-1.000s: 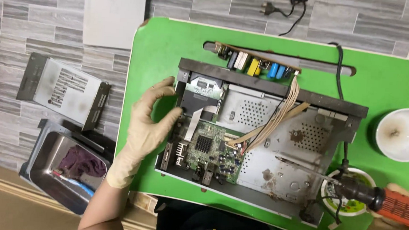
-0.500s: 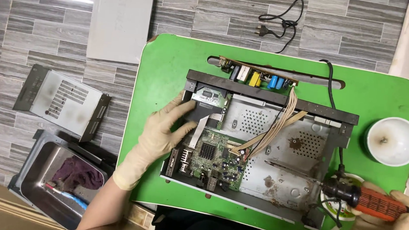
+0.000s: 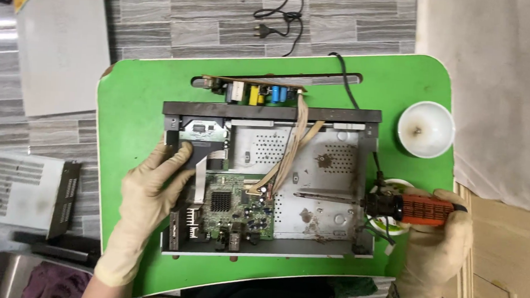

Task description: Disassembling and cleaning an electronic device using a screwdriver and toothbrush

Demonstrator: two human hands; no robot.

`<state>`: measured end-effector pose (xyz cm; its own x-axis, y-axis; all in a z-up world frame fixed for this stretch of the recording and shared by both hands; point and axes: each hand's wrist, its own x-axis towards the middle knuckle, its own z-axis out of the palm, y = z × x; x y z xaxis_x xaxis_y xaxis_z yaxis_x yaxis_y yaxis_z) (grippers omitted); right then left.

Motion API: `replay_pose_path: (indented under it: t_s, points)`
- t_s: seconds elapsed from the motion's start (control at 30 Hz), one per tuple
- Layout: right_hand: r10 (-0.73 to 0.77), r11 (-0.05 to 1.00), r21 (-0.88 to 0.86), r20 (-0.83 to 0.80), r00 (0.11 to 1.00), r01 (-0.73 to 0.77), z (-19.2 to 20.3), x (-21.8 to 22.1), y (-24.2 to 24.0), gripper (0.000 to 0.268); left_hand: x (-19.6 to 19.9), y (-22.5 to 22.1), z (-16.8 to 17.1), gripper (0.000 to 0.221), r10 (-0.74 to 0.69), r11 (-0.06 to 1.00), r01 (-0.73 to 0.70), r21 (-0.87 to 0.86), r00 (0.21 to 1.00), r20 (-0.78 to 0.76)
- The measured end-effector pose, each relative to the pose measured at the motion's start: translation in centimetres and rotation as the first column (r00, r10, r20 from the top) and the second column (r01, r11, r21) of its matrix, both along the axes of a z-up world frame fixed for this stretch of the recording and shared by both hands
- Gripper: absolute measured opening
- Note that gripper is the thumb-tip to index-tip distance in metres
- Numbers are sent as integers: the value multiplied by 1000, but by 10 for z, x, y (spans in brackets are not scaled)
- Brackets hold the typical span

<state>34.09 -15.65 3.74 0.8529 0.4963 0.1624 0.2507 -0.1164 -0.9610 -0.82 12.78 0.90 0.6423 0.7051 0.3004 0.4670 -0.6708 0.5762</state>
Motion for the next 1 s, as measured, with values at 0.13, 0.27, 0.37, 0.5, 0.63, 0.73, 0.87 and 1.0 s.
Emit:
replay_pose_path:
  t_s: [0.13,0.27,0.37,0.5,0.63,0.73,0.87,1.0]
  points:
    - [-62,980,158,-319,946,117,15,-1,2,39,-2,2,16,47,-19,967,44,-253,995,101]
    - [-56,961,244,-294,954,131,23,9,-5,45,8,6,24,21,18,957,54,-286,970,242]
    - [-272,899,230,-374,887,373,31,14,-9,42,14,8,32,15,94,991,-78,-106,984,154]
    - [-364,800,314,-422,830,511,26,29,-26,31,21,12,36,22,116,993,-114,-31,990,80]
    - [-339,740,411,-457,822,533,20,39,-39,25,20,12,30,27,169,985,-168,-41,985,20]
    - [-491,765,253,-365,791,592,30,34,-29,19,18,13,28,25,155,977,-147,-152,987,42]
    - [-352,765,344,-485,800,545,-11,67,-87,32,13,16,24,23,192,959,-183,-218,981,20]
    - [-324,945,45,-38,945,325,-70,112,-180,33,16,16,23,25,164,964,-146,-222,985,63]
